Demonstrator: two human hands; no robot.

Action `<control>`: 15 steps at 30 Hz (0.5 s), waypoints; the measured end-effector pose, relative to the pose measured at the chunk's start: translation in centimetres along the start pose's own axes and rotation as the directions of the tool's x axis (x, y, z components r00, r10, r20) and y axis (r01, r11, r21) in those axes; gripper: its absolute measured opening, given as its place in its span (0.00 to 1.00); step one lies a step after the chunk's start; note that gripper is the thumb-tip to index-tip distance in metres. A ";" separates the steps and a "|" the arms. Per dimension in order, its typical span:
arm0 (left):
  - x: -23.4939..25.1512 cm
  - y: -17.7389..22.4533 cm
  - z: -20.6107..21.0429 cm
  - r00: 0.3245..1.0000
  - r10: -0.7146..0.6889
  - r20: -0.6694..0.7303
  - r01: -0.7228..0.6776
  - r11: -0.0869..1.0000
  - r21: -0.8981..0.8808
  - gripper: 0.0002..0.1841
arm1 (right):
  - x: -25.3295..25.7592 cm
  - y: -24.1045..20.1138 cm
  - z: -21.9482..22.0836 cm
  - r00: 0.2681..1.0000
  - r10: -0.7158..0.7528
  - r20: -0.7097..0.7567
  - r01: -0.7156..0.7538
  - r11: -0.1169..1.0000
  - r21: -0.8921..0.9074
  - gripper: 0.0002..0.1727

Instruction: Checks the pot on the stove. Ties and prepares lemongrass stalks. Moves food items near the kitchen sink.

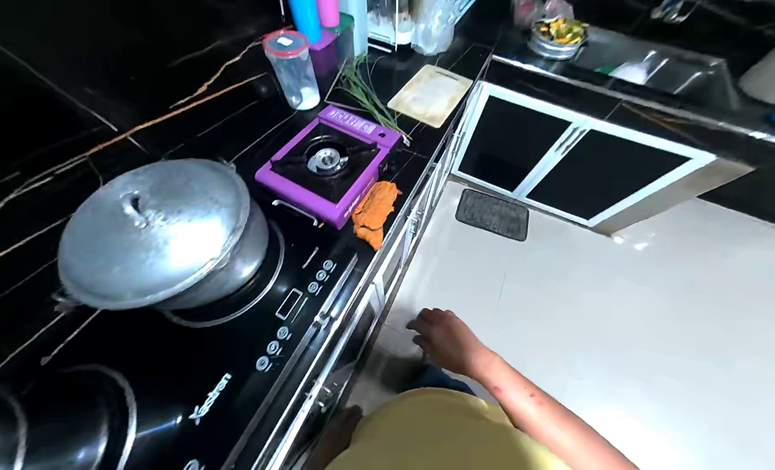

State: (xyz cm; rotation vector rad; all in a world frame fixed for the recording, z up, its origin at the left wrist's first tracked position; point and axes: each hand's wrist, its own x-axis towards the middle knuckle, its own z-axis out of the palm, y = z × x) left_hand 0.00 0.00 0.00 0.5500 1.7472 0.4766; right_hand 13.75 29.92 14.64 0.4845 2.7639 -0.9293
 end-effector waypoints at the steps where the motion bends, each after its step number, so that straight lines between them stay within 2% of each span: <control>1: 0.8 3.9 -0.1 0.999 0.039 -0.023 -0.040 0.999 -0.015 0.24 | -0.5 1.9 -1.6 0.996 0.042 0.073 -0.042 0.999 -0.010 0.20; 3: 1.5 12.5 -0.4 0.993 0.105 -0.053 -0.108 0.992 -0.069 0.24 | -1.3 5.4 -4.6 0.973 0.124 0.194 -0.123 0.992 -0.019 0.21; 6: 2.9 20.5 -0.5 0.956 0.282 -0.088 -0.289 0.954 -0.082 0.24 | -1.5 9.7 -7.7 0.949 0.189 0.252 -0.183 0.982 -0.047 0.21; 11: 5.1 28.3 -2.7 0.866 0.469 -0.172 -0.464 0.883 0.068 0.19 | 2.2 13.7 -12.1 0.967 0.145 0.210 -0.153 0.988 0.019 0.21; 15: 8.5 33.1 -5.8 0.730 0.587 -0.351 -0.599 0.796 0.085 0.17 | 7.6 16.1 -15.5 0.974 0.046 0.223 -0.051 0.999 0.018 0.20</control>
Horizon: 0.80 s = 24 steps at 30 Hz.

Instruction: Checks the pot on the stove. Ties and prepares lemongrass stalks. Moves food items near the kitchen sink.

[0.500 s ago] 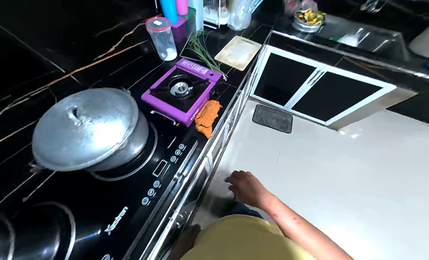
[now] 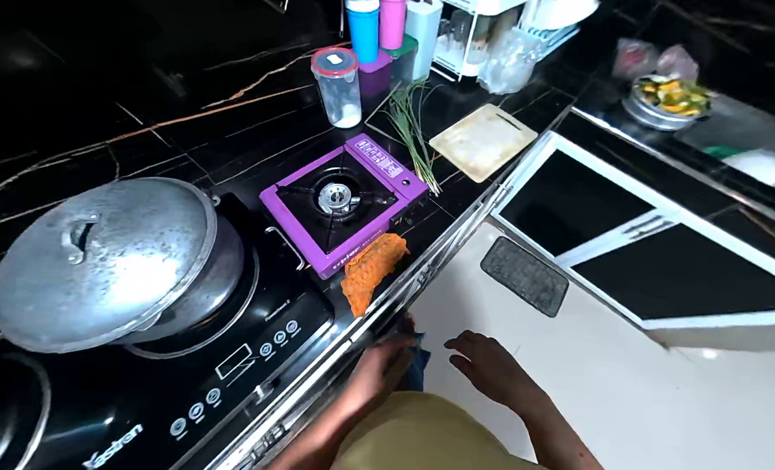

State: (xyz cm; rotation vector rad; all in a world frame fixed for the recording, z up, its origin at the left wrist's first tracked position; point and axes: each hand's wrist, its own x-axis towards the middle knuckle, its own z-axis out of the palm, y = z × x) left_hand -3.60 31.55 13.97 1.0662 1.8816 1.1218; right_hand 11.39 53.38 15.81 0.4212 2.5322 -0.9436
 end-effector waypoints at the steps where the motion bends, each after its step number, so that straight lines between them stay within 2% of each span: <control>1: 1.9 0.2 -0.2 0.999 0.028 -0.043 -0.029 1.000 -0.013 0.17 | 1.3 0.5 -1.4 1.000 -0.015 0.017 0.015 1.000 -0.015 0.20; 3: 6.2 0.5 -0.3 0.989 0.082 -0.121 -0.087 0.995 -0.040 0.16 | 3.8 1.7 -4.6 0.999 -0.032 0.025 0.033 0.998 -0.050 0.20; 5: 10.3 1.5 -0.3 0.984 0.071 -0.160 -0.086 0.992 -0.090 0.15 | 5.5 2.8 -8.2 1.000 -0.022 0.009 0.023 0.997 -0.077 0.19; 8: 16.1 3.7 -0.7 0.988 0.066 -0.138 -0.085 0.987 -0.133 0.15 | 7.6 4.8 -13.7 0.997 -0.036 -0.066 0.032 0.998 -0.059 0.19; 11: 21.1 5.7 -1.8 0.993 0.101 -0.067 -0.103 0.994 -0.028 0.15 | 10.0 7.7 -17.3 0.984 -0.046 -0.171 0.041 0.999 -0.036 0.19; 15: 25.8 6.9 -2.9 0.946 0.189 -0.263 -0.190 0.982 0.021 0.14 | 13.3 11.3 -19.9 0.984 -0.071 -0.162 0.071 0.997 -0.003 0.19; 18: 27.6 8.2 -4.3 0.885 0.154 -0.440 -0.149 0.988 0.046 0.14 | 16.3 13.5 -21.6 0.981 -0.175 -0.088 0.175 0.984 -0.010 0.18; 20: 27.9 8.9 -4.6 0.815 0.129 -0.565 -0.118 0.991 0.056 0.14 | 18.3 14.9 -23.2 0.969 -0.246 0.011 0.247 0.969 -0.032 0.18; 21: 27.9 9.4 -4.4 0.765 0.116 -0.633 -0.105 0.993 0.056 0.14 | 19.4 15.6 -24.1 0.943 -0.330 0.035 0.331 0.943 -0.040 0.18; 24: 26.9 11.0 -2.8 0.595 0.053 -0.802 -0.075 0.997 0.010 0.14 | 23.3 16.4 -26.7 0.768 -0.640 0.019 0.640 0.766 -0.052 0.16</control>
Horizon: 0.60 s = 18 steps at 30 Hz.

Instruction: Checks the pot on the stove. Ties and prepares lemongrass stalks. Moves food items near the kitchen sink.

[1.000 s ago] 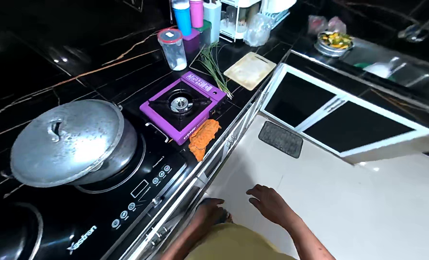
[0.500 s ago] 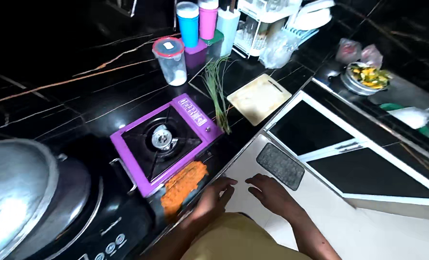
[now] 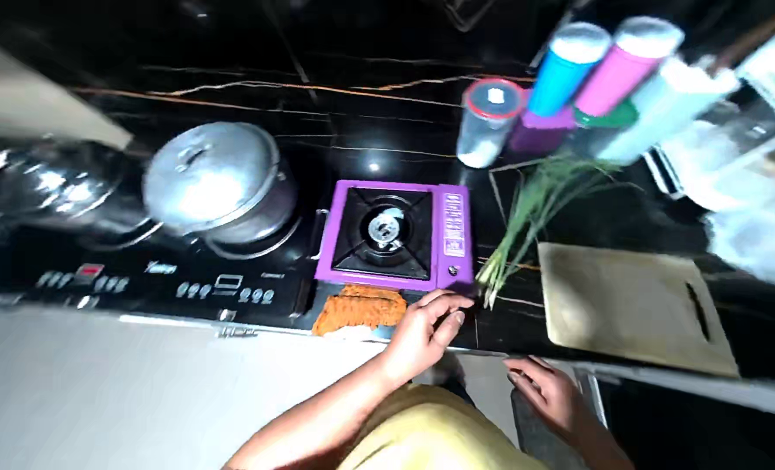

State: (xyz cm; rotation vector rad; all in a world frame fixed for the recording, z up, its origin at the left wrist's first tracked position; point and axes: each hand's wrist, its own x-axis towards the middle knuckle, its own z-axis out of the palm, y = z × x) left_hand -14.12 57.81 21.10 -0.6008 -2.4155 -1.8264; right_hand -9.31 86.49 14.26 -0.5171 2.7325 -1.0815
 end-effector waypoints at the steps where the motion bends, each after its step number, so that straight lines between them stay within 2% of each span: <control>1: -1.1 0.4 0.1 0.998 -0.024 -0.059 0.024 1.000 0.002 0.13 | 1.3 0.1 -1.4 0.998 -0.051 0.048 0.051 0.999 0.009 0.16; 3: -3.6 0.7 0.2 0.988 -0.058 -0.142 0.064 0.997 0.036 0.13 | 4.8 -0.7 -4.0 0.983 -0.132 0.124 0.134 0.991 -0.014 0.16; 5: -6.2 0.7 -0.2 0.973 -0.090 -0.213 0.108 0.991 0.075 0.14 | 8.8 -3.0 -5.4 0.960 -0.252 0.124 0.258 0.966 -0.031 0.18; 9: -10.8 0.8 -1.9 0.910 -0.156 -0.385 0.199 0.977 0.074 0.14 | 16.8 -11.9 -5.6 0.810 -0.585 0.051 0.582 0.811 0.062 0.18; 11: -12.5 0.5 -3.0 0.875 -0.167 -0.455 0.221 0.973 0.067 0.14 | 20.0 -17.6 -4.4 0.739 -0.672 0.048 0.666 0.739 0.104 0.18; 14: -14.8 -1.0 -5.2 0.839 -0.157 -0.521 0.222 0.973 0.065 0.14 | 24.6 -25.9 -0.8 0.633 -0.772 0.051 0.769 0.635 0.069 0.17; 16: -16.5 -2.8 -7.5 0.838 -0.164 -0.521 0.244 0.966 0.090 0.14 | 28.5 -31.1 2.3 0.582 -0.808 0.095 0.809 0.587 0.039 0.18; 18: -18.9 -5.0 -10.5 0.850 -0.248 -0.465 0.345 0.929 0.135 0.15 | 33.1 -35.5 5.8 0.564 -0.817 0.118 0.823 0.568 -0.001 0.19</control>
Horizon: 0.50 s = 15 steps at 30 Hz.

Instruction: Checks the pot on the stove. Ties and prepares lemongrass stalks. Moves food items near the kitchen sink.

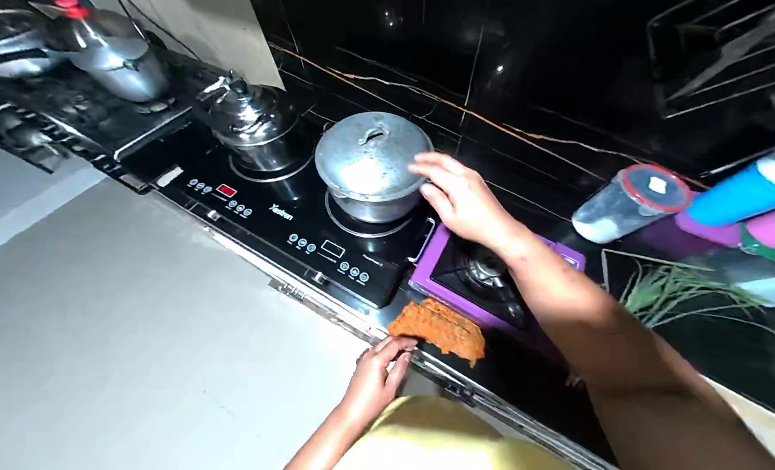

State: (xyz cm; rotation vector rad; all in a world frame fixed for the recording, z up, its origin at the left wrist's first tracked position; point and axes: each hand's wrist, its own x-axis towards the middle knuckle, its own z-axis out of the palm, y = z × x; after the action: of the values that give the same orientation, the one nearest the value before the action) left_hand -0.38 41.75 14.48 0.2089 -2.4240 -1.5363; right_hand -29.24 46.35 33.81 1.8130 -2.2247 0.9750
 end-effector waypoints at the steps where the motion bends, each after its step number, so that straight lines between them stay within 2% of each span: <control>1: -0.1 -1.8 -1.6 0.996 -0.066 0.059 0.062 0.996 0.066 0.15 | 3.1 0.9 1.3 1.000 0.011 0.029 -0.010 0.999 -0.031 0.21; 4: -1.2 -7.9 -6.4 0.920 -0.332 0.208 0.270 0.922 0.276 0.18 | 10.5 4.1 4.4 0.981 0.056 0.188 -0.022 0.984 -0.179 0.24; 7: -3.6 -14.2 -10.6 0.760 -0.608 0.227 0.525 0.782 0.337 0.19 | 14.6 6.2 5.7 0.954 -0.002 0.301 0.086 0.960 -0.268 0.21; 10: -7.3 -20.5 -13.6 0.612 -0.767 0.194 0.708 0.640 0.298 0.19 | 16.2 7.5 6.2 0.939 -0.134 0.317 0.232 0.927 -0.296 0.13; 15: -12.3 -27.6 -17.3 0.338 -0.926 0.168 0.888 0.373 0.270 0.19 | 17.1 8.6 5.8 0.879 -0.236 0.415 0.379 0.872 -0.308 0.10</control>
State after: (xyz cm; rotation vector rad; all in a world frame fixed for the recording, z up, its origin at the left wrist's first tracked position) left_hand 16.01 18.09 -5.20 1.8075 -2.7680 -1.8363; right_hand -40.09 29.59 33.70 2.1922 -2.0042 0.1288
